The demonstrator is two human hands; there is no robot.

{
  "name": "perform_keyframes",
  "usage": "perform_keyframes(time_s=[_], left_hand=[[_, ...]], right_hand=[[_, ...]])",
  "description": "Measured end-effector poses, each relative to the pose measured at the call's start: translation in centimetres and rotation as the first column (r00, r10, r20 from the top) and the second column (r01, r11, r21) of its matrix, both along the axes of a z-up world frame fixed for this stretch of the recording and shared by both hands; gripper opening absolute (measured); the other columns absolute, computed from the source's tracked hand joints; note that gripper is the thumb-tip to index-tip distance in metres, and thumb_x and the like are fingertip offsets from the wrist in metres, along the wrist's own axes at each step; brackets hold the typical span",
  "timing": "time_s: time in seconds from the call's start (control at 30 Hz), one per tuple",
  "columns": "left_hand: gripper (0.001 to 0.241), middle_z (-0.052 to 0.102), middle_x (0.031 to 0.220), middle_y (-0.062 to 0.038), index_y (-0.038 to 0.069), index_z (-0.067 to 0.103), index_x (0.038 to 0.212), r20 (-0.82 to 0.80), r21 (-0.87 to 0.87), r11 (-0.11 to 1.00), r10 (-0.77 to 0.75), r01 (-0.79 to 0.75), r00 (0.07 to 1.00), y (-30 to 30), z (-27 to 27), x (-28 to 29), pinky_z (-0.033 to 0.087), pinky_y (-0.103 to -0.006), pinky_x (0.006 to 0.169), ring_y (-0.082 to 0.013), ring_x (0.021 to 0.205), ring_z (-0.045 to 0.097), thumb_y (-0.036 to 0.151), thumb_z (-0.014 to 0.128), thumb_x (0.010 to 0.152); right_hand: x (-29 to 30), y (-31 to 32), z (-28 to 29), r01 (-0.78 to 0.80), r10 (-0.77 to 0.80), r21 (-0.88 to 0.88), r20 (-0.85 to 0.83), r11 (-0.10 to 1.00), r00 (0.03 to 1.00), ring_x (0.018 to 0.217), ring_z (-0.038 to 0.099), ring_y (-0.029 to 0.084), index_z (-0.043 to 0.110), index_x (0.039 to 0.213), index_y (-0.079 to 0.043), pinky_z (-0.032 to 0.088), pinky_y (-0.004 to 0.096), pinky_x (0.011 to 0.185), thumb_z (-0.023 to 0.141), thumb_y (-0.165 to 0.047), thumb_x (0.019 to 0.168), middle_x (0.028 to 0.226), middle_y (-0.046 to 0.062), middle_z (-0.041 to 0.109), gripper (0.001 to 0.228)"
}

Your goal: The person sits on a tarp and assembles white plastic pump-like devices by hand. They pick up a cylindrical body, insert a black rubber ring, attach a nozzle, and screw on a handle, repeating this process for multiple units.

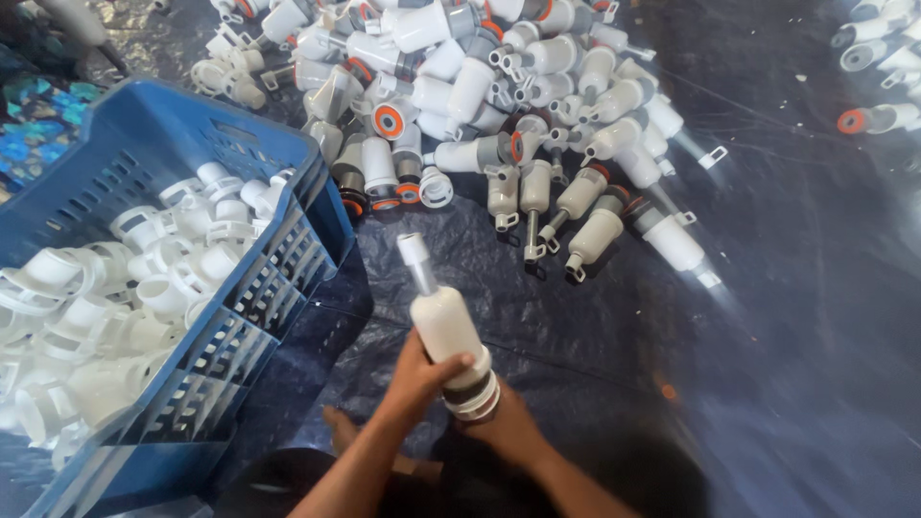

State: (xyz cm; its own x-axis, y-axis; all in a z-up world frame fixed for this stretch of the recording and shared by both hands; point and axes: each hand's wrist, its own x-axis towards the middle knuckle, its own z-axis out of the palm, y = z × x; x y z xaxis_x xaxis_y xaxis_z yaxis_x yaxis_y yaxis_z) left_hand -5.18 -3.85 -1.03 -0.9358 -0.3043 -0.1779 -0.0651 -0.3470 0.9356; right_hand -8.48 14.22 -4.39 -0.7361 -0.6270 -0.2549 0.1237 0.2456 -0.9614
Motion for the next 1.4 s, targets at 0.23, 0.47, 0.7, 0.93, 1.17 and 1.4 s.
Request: perform_keyframes(time_s=[0.23, 0.47, 0.7, 0.93, 1.17, 1.4], left_hand=[[0.103, 0.063, 0.136, -0.016, 0.006, 0.035, 0.152, 0.028, -0.342, 0.924, -0.17, 0.169, 0.985, 1.7, 1.5, 0.9, 0.05, -0.0443, 0.106, -0.0287, 0.127, 0.062, 0.028, 0.089, 0.067], [0.106, 0.061, 0.137, -0.017, 0.008, 0.032, 0.153, 0.106, -0.326, 0.917, -0.205, 0.229, 0.973, 1.6, 2.6, 1.1, 0.05, -0.0468, 0.108, -0.0314, 0.13, 0.061, 0.029, 0.09, 0.066], [0.099, 0.065, 0.134, -0.018, 0.008, 0.039, 0.15, 0.156, -0.392, 0.892, -0.177, 0.226, 0.972, 1.5, 2.2, 1.3, 0.054, -0.0462, 0.105, -0.0322, 0.125, 0.066, 0.029, 0.089, 0.067], [0.098, 0.066, 0.13, -0.017, 0.006, 0.041, 0.145, 0.168, -0.359, 0.929, -0.025, 0.085, 0.985, 1.3, 0.1, 0.4, 0.057, -0.0462, 0.101, -0.032, 0.121, 0.068, 0.027, 0.091, 0.063], [0.101, 0.068, 0.128, -0.018, 0.003, 0.041, 0.144, 0.186, -0.458, 0.887, 0.042, 0.049, 0.982, 1.2, -0.9, 1.0, 0.056, -0.0414, 0.099, -0.0298, 0.119, 0.069, 0.036, 0.094, 0.064], [0.096, 0.065, 0.124, -0.019, 0.003, 0.042, 0.142, 0.207, -0.305, 0.95, 0.134, -0.066, 0.969, 0.1, -0.8, 2.0, 0.064, -0.0452, 0.08, -0.0304, 0.108, 0.07, 0.031, 0.09, 0.063]], right_hand=[[-0.7, -0.7, -0.1, 0.004, 0.016, 0.159, -0.123, 0.987, 0.992, 0.107, 0.074, 0.022, 0.06, 0.126, -0.009, 0.06, 0.038, 0.089, 0.085, -0.018, 0.07, 0.115, 0.008, 0.074, 0.062], [-0.1, -0.7, 0.8, 0.064, -0.056, 0.102, -0.079, 0.993, 0.995, 0.107, 0.074, 0.024, 0.059, 0.125, -0.009, 0.062, 0.038, 0.088, 0.087, -0.017, 0.068, 0.115, 0.009, 0.075, 0.065], [0.1, -0.7, 1.2, 0.032, -0.03, 0.172, -0.014, 0.985, 0.999, 0.108, 0.074, 0.022, 0.061, 0.126, -0.008, 0.061, 0.037, 0.091, 0.086, -0.016, 0.072, 0.117, 0.008, 0.075, 0.06], [0.0, -0.8, 0.0, 0.025, -0.027, 0.075, 0.028, 0.997, 0.999, 0.108, 0.073, 0.022, 0.059, 0.131, -0.007, 0.061, 0.036, 0.092, 0.077, -0.006, 0.077, 0.119, 0.01, 0.074, 0.057], [-0.6, 0.1, -3.8, 0.021, 0.006, 0.134, -0.194, 0.991, 0.981, 0.108, 0.072, 0.021, 0.057, 0.132, -0.006, 0.058, 0.037, 0.09, 0.069, -0.011, 0.084, 0.119, 0.011, 0.073, 0.049], [-1.8, 0.5, -4.8, -0.038, 0.156, 0.313, -0.363, 0.949, 0.919, 0.106, 0.069, 0.02, 0.046, 0.135, -0.006, 0.057, 0.036, 0.087, 0.092, -0.019, 0.061, 0.121, 0.012, 0.068, 0.087]])
